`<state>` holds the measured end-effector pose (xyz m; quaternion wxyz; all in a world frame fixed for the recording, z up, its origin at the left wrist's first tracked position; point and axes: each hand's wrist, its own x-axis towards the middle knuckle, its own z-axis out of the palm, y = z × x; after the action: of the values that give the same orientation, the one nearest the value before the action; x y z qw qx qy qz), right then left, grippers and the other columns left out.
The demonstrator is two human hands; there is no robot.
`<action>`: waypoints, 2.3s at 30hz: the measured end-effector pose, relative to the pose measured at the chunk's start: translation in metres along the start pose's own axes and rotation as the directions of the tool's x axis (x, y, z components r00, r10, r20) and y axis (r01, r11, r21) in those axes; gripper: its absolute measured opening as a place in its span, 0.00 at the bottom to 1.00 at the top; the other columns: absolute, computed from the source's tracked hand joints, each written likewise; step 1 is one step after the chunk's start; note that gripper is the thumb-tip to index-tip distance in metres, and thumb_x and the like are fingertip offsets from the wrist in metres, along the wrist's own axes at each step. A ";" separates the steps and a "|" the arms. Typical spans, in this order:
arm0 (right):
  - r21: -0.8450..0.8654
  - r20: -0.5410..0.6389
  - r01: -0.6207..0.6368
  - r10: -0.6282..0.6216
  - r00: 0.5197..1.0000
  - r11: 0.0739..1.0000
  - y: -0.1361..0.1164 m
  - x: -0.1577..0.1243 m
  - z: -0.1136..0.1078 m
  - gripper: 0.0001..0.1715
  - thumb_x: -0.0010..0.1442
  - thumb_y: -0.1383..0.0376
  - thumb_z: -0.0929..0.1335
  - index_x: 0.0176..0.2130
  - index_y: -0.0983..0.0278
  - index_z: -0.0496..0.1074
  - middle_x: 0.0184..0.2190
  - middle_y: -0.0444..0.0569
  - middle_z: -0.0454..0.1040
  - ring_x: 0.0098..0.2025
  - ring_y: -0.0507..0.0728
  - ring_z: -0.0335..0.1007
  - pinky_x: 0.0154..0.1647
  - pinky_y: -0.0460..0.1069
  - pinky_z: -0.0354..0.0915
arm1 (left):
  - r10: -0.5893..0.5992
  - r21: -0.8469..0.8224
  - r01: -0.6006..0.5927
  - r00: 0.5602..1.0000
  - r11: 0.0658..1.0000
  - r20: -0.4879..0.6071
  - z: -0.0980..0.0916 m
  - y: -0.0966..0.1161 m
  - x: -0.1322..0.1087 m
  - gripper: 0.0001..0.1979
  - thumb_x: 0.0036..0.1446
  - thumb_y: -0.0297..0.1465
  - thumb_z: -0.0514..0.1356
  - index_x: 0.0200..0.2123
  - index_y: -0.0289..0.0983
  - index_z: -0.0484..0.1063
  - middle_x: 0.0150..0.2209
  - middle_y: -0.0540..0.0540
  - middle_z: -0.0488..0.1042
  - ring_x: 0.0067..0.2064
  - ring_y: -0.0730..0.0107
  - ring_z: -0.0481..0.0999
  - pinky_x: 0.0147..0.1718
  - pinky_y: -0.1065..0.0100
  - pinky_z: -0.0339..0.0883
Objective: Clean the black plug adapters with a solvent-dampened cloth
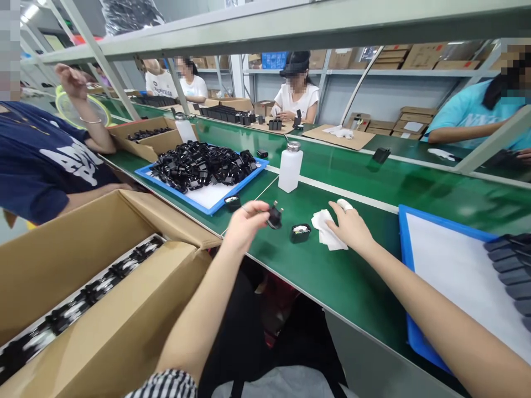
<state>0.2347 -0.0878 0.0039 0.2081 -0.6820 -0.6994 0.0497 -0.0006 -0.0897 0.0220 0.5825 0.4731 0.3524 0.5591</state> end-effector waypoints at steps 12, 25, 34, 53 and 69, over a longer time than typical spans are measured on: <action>0.855 0.255 -0.098 -0.248 0.934 0.510 -0.049 -0.014 -0.012 0.20 0.44 0.61 0.63 0.38 0.66 0.66 0.22 0.43 0.64 0.21 0.48 0.58 0.22 0.45 0.57 | -0.239 -0.308 0.252 0.968 0.917 0.078 0.050 -0.036 -0.006 0.11 0.32 0.29 0.62 0.22 0.33 0.63 0.18 0.54 0.64 0.20 0.83 0.64 0.19 0.77 0.54; 0.858 0.272 -0.111 -0.261 0.926 0.502 -0.044 -0.015 -0.015 0.16 0.41 0.70 0.61 0.35 0.63 0.61 0.25 0.43 0.64 0.24 0.49 0.61 0.23 0.44 0.59 | -0.203 -0.168 0.205 0.979 0.964 0.030 0.050 -0.040 -0.006 0.09 0.36 0.32 0.59 0.23 0.34 0.63 0.19 0.55 0.63 0.20 0.83 0.63 0.19 0.77 0.54; 0.240 -0.018 0.388 -0.395 0.918 0.890 -0.038 -0.011 -0.001 0.17 0.47 0.71 0.59 0.39 0.61 0.62 0.35 0.47 0.66 0.36 0.56 0.60 0.36 0.52 0.59 | 0.068 0.663 -0.063 0.998 0.746 0.018 0.032 -0.057 -0.009 0.20 0.35 0.32 0.59 0.37 0.36 0.63 0.39 0.46 0.66 0.40 0.68 0.64 0.36 0.68 0.59; 0.244 0.156 0.266 -0.309 0.938 0.932 -0.026 -0.001 0.009 0.13 0.44 0.69 0.66 0.35 0.63 0.67 0.34 0.44 0.69 0.38 0.54 0.63 0.40 0.49 0.58 | 0.117 0.812 -0.176 0.984 0.556 0.133 0.040 -0.063 -0.007 0.16 0.42 0.30 0.56 0.38 0.36 0.63 0.35 0.49 0.69 0.34 0.75 0.67 0.34 0.73 0.60; -0.155 0.529 0.466 -0.325 0.784 0.871 -0.046 0.026 -0.014 0.11 0.44 0.61 0.67 0.30 0.64 0.70 0.27 0.47 0.70 0.31 0.56 0.64 0.25 0.45 0.57 | -0.394 0.992 -0.121 0.914 -0.029 0.100 0.067 -0.005 0.024 0.12 0.34 0.32 0.61 0.27 0.35 0.70 0.28 0.43 0.71 0.31 0.63 0.70 0.25 0.69 0.61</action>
<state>0.1973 -0.0688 0.0385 -0.0663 -0.5055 -0.8569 0.0761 0.0669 -0.0758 0.0407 0.1766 0.7975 0.5765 -0.0189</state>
